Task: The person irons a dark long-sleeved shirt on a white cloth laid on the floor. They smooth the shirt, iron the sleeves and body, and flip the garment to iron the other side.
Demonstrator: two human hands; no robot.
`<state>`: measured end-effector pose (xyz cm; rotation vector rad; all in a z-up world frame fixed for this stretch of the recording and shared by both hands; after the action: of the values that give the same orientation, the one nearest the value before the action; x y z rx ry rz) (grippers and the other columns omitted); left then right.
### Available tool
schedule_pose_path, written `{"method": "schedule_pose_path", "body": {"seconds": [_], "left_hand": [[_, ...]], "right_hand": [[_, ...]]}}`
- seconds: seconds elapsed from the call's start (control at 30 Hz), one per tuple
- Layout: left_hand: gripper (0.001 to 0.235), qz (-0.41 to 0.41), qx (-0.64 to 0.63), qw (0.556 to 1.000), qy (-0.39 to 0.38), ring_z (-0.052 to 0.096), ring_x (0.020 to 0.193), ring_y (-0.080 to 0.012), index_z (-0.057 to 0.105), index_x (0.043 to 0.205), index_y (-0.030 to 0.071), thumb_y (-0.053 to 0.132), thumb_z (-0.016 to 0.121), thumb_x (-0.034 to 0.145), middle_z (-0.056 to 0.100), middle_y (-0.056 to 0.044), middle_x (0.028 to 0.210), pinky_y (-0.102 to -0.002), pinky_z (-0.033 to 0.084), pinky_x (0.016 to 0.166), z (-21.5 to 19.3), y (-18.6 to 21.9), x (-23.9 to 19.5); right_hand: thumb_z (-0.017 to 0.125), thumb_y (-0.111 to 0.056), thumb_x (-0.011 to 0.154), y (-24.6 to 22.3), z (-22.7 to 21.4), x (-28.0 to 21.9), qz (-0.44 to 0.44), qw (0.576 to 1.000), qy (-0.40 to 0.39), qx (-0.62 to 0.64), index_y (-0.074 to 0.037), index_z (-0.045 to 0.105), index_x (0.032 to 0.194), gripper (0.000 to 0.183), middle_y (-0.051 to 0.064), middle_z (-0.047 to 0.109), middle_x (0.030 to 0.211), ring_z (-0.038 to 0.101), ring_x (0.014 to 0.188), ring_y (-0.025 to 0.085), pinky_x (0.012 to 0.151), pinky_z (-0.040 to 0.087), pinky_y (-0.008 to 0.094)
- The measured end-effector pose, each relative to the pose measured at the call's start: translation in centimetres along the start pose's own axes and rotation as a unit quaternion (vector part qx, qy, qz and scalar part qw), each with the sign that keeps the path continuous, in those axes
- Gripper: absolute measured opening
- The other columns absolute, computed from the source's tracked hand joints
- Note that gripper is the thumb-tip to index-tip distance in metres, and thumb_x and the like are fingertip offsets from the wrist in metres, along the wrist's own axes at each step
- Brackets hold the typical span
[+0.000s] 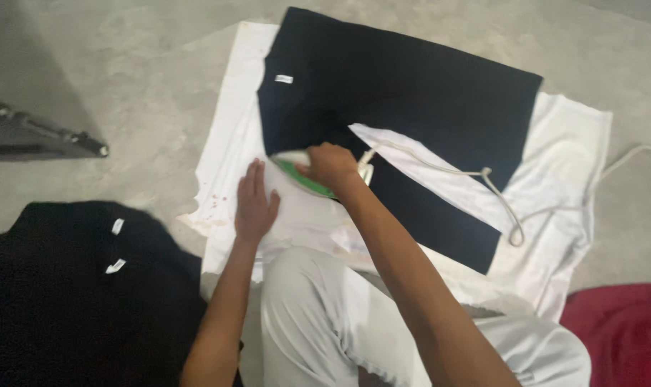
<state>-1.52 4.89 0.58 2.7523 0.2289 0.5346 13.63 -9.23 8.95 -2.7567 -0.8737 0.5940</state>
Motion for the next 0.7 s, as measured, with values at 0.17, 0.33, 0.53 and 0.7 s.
{"method": "schedule_pose_path", "body": {"seconds": [0.17, 0.33, 0.53, 0.7], "left_hand": [[0.070, 0.033, 0.084, 0.993, -0.078, 0.033, 0.158, -0.0327, 0.036, 0.168, 0.028, 0.040, 0.046, 0.100, 0.034, 0.000, 0.173, -0.058, 0.030, 0.122, 0.1, 1.2, 0.7], [0.071, 0.047, 0.099, 0.990, -0.084, 0.040, 0.154, -0.0345, 0.039, 0.165, 0.044, 0.043, 0.052, 0.095, 0.038, 0.010, 0.172, -0.064, 0.032, 0.118, 0.5, 1.2, 1.1], [0.065, 0.013, 0.076, 0.989, -0.127, 0.033, 0.159, -0.0340, 0.040, 0.164, 0.044, 0.046, 0.044, 0.100, 0.035, 0.010, 0.174, -0.066, 0.025, 0.123, 0.3, 1.2, 0.5], [0.064, -0.002, 0.066, 0.986, -0.152, 0.028, 0.161, -0.0331, 0.038, 0.165, 0.043, 0.047, 0.043, 0.102, 0.033, 0.009, 0.175, -0.066, 0.021, 0.124, 0.3, 1.1, 0.5]], "right_hand": [[0.049, -0.065, 0.100, 6.3, 0.0, -1.2, 0.050, 0.998, 0.022, 0.005, -0.006, 0.073, 0.120, 0.068, 0.023, 0.077, 0.105, 0.076, 0.103, 0.044, 0.087, 0.061, 0.057], [0.046, -0.067, 0.102, 13.8, -2.2, -9.4, 0.111, 0.993, -0.009, -0.024, -0.005, 0.067, 0.133, 0.072, 0.028, 0.074, 0.113, 0.073, 0.110, 0.049, 0.091, 0.059, 0.061], [0.045, -0.069, 0.104, 25.1, -1.4, -18.7, 0.226, 0.974, 0.009, -0.036, -0.008, 0.068, 0.135, 0.073, 0.029, 0.074, 0.109, 0.075, 0.105, 0.049, 0.088, 0.060, 0.058], [0.046, -0.072, 0.099, 26.0, -0.8, -25.0, 0.201, 0.976, -0.062, -0.051, -0.016, 0.068, 0.138, 0.072, 0.029, 0.076, 0.109, 0.075, 0.107, 0.049, 0.094, 0.060, 0.060]]}}
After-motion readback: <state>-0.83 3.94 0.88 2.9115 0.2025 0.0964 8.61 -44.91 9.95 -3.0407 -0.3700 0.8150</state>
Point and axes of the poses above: each hand's wrist, its own x-axis towards the middle knuckle, its own z-axis out of the palm, y = z × x, the point moved 6 cm from there along x, towards the middle knuckle
